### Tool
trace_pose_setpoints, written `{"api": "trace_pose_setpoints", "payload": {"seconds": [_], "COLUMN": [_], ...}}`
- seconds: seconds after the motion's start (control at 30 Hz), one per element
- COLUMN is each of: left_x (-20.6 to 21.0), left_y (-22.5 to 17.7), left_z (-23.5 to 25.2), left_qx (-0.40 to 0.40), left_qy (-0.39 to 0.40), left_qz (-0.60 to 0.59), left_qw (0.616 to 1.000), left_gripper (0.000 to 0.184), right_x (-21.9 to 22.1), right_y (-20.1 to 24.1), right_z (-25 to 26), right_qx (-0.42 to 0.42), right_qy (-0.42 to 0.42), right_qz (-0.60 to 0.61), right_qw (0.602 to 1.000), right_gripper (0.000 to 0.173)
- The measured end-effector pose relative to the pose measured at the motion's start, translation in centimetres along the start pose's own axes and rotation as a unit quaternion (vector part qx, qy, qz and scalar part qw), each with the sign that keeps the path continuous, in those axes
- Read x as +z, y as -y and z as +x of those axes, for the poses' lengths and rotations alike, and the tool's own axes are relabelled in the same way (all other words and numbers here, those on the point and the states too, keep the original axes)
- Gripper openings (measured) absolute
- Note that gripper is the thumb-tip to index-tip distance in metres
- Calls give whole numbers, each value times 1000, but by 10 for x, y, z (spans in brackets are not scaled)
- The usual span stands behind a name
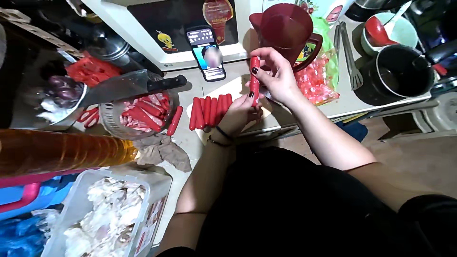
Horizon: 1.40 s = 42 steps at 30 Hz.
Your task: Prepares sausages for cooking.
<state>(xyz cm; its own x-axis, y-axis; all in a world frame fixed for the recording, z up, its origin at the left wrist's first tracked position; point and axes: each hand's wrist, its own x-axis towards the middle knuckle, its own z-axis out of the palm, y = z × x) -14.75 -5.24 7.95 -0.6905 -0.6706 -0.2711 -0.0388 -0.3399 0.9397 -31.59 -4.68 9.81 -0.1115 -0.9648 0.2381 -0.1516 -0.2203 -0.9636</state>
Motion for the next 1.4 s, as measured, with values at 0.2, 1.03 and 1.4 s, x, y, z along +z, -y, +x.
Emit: {"api": "trace_pose_setpoints", "payload": {"seconds": [0.2, 1.03, 1.4], "left_x": [8, -9, -1], "left_y": [-2, 27, 37], "left_z": [4, 17, 75], "left_qx": [49, 14, -60], "left_qy": [58, -162, -216], "left_qz": [-37, 175, 474], "left_qw": [996, 971, 852], "left_gripper": [33, 38, 46], "right_x": [-4, -153, -47], "right_y": [9, 11, -58], "right_z": [-1, -14, -98], "right_qx": [-1, -117, 77], "right_qy": [-26, -397, 37], "right_qz": [16, -331, -404], "right_qw": [1000, 848, 911], "right_gripper": [18, 21, 31]}}
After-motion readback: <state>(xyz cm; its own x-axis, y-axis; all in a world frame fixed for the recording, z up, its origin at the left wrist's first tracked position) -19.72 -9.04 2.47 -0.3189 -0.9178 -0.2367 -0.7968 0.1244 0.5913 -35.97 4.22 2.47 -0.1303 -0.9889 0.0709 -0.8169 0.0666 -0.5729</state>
